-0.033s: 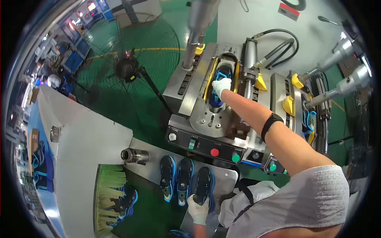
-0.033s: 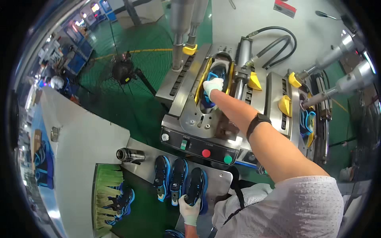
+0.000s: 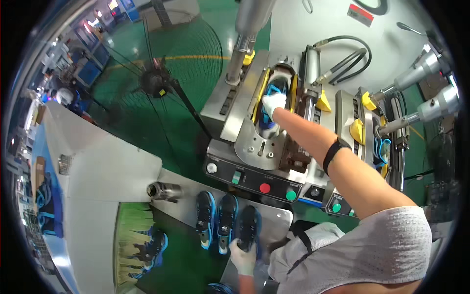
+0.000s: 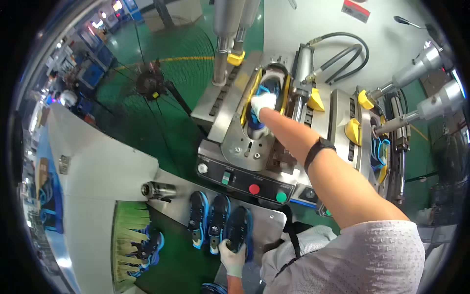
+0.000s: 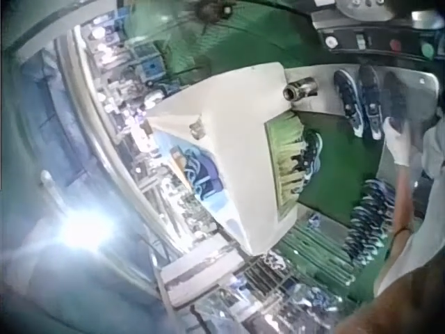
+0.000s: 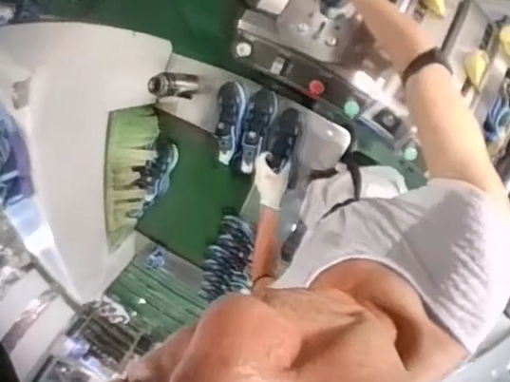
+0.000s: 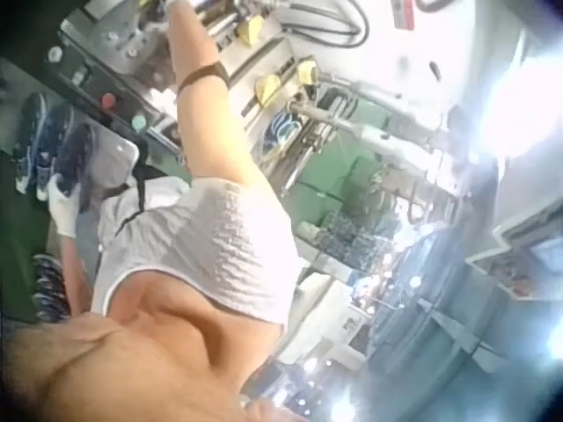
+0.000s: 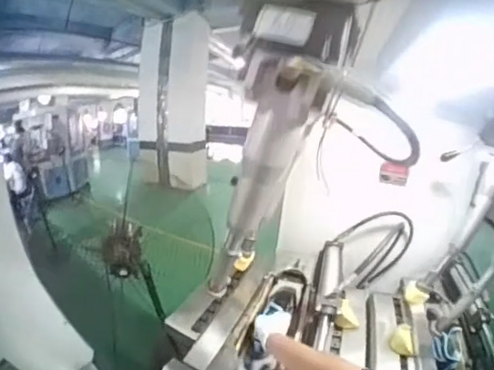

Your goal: Operating a pressing machine to process blue shoes on a factory production line.

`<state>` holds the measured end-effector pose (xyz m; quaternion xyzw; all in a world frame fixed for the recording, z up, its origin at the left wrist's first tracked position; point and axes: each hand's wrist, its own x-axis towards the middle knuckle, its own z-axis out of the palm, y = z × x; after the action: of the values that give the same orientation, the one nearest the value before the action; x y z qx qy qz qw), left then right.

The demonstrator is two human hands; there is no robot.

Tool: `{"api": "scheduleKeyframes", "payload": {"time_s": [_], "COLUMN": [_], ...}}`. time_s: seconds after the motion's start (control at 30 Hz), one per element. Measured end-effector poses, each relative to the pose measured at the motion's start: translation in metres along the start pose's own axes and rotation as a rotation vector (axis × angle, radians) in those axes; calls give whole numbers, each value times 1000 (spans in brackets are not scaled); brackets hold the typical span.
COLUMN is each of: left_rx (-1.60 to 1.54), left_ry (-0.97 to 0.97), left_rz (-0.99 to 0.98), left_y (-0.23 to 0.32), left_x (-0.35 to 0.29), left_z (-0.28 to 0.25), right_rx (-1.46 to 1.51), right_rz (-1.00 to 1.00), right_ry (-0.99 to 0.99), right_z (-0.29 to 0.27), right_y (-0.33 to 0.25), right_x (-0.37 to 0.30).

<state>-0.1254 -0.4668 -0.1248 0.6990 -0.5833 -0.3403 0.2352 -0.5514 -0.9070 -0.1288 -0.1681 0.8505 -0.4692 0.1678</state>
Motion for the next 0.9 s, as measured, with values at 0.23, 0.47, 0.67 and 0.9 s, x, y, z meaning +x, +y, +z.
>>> {"api": "scheduleKeyframes", "payload": {"time_s": [0.23, 0.47, 0.67, 0.9], "left_rx": [232, 207, -75, -226], "left_ry": [97, -64, 258, 506], "left_rz": [183, 55, 139, -82], "left_y": [-49, -45, -75, -229], "left_x": [16, 25, -31, -49], "left_z": [21, 22, -8, -100], "right_rx": [-332, 188, 116, -735], "right_rz": [102, 60, -849, -1036], "right_ry": [121, -739, -746, -541], "right_z": [34, -42, -223, -231], "right_y": [-39, -33, 1, 222], "right_x": [-55, -22, -288, -323]}}
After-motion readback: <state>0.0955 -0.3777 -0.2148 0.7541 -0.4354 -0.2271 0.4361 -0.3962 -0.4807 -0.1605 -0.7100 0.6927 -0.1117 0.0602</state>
